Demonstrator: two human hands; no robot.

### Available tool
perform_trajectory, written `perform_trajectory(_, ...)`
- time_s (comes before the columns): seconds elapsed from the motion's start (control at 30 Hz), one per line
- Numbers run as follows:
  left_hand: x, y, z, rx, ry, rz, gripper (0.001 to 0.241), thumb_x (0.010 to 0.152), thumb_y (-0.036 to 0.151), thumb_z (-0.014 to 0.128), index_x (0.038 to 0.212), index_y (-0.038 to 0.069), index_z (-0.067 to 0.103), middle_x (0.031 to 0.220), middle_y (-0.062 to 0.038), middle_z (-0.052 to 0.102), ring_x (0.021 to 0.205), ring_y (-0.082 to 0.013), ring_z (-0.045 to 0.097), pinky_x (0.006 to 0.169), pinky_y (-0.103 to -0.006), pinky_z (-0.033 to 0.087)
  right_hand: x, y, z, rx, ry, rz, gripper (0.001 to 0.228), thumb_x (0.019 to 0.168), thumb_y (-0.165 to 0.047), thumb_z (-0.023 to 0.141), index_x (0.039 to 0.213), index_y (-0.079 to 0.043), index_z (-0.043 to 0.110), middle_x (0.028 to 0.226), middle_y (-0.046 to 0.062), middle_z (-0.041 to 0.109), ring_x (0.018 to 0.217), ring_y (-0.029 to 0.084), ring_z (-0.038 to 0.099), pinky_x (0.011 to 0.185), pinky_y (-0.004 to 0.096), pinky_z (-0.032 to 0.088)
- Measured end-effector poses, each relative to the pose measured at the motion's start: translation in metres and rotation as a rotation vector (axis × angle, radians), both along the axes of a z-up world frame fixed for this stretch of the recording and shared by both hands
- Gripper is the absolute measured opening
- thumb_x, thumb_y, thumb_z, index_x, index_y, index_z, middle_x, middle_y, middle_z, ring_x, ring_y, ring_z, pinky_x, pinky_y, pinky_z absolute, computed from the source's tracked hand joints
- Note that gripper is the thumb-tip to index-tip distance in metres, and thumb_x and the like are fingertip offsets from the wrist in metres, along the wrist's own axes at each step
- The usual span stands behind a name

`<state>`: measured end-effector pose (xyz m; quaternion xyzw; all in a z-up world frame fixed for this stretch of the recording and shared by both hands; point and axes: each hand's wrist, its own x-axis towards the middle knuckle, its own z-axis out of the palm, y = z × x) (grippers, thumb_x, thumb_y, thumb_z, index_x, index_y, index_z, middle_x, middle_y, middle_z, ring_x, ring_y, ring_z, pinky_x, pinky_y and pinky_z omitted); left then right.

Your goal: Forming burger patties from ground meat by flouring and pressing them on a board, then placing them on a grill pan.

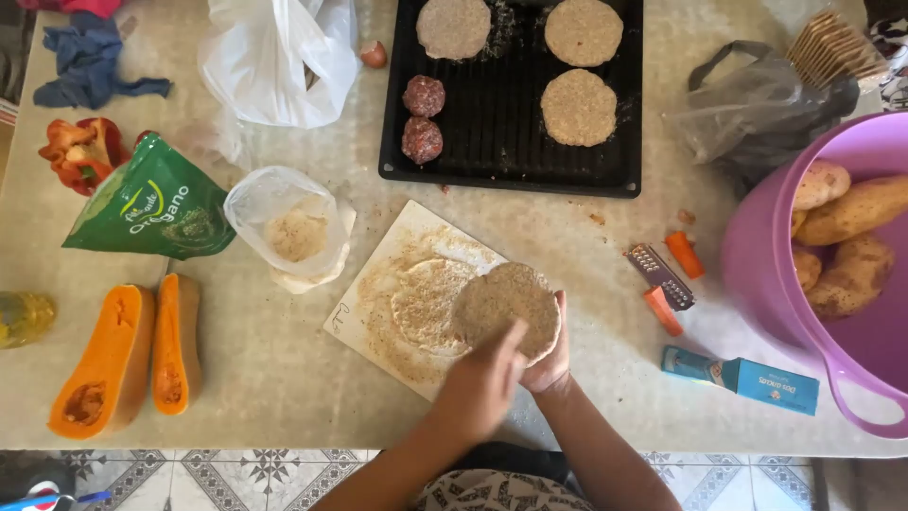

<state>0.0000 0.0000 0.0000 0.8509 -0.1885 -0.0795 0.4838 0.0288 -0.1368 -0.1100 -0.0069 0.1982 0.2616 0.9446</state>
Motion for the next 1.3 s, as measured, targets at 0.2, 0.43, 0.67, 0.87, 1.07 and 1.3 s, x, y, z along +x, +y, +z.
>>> perform_trajectory(0.2, 0.048, 0.005, 0.057, -0.745, 0.906, 0.651, 0.086, 0.082, 0.072, 0.023, 0.152, 0.027, 0.000, 0.158, -0.017, -0.004, 0.144, -0.0395, 0.002, 0.113, -0.0611, 0.011, 0.031, 0.045, 0.103, -0.486, 0.167, 0.013, 0.087, 0.074, -0.076, 0.043, 0.136, -0.015, 0.051, 0.138, 0.014, 0.051, 0.121, 0.035, 0.052, 0.101, 0.045, 0.041)
perform_trajectory(0.43, 0.049, 0.040, -0.057, -1.295, 0.909, 0.535, 0.089, 0.078, 0.078, 0.023, 0.150, 0.029, 0.004, 0.157, -0.010, 0.002, 0.143, -0.0359, 0.010, 0.115, -0.0581, 0.014, 0.045, 0.095, 0.039, -1.682, -1.044, 0.674, 0.070, 0.090, -0.056, 0.019, 0.153, -0.029, 0.004, 0.160, 0.006, -0.007, 0.142, 0.038, -0.016, 0.106, 0.069, 0.002)
perform_trajectory(0.67, 0.033, 0.086, -0.152, -1.932, 0.896, 0.343, 0.094, 0.073, 0.087, 0.023, 0.148, 0.032, 0.011, 0.156, -0.003, 0.012, 0.142, -0.0338, 0.022, 0.116, -0.0559, 0.018, 0.072, 0.073, 0.031, -1.464, -0.445, 0.444, 0.076, 0.080, -0.055, 0.062, 0.144, -0.023, 0.037, 0.149, 0.009, 0.032, 0.135, 0.037, 0.029, 0.103, 0.062, 0.014)
perform_trajectory(0.87, 0.116, 0.033, -0.065, -1.802, 1.179, 0.673, 0.091, 0.074, 0.079, 0.035, 0.145, 0.021, 0.036, 0.150, -0.009, 0.033, 0.135, -0.0341, 0.033, 0.114, -0.0536, 0.019, 0.121, 0.024, 0.024, -0.576, -0.015, 0.259, 0.030, 0.086, -0.018, 0.062, 0.116, -0.013, 0.060, 0.099, 0.004, 0.063, 0.083, 0.023, 0.063, 0.078, 0.043, 0.052)
perform_trajectory(1.07, 0.254, -0.030, -0.031, -1.728, 1.021, 0.563, 0.066, 0.080, 0.063, 0.059, 0.120, 0.011, 0.065, 0.121, -0.011, 0.064, 0.111, -0.0266, 0.060, 0.101, -0.0416, 0.045, 0.243, -0.028, 0.056, -0.867, -0.167, 0.083, 0.025, 0.084, -0.008, 0.063, 0.108, -0.009, 0.059, 0.096, 0.006, 0.062, 0.083, 0.021, 0.064, 0.073, 0.039, 0.053)
perform_trajectory(1.3, 0.406, -0.065, -0.106, -1.507, 0.895, 0.628, 0.062, 0.083, 0.068, 0.055, 0.124, 0.022, 0.060, 0.131, -0.003, 0.058, 0.119, -0.0193, 0.055, 0.106, -0.0337, 0.042, 0.407, -0.075, -0.020, -1.099, -0.021, 0.067, 0.063, 0.082, 0.003, 0.066, 0.138, -0.016, 0.043, 0.133, 0.015, 0.051, 0.114, 0.035, 0.057, 0.088, 0.058, 0.052)
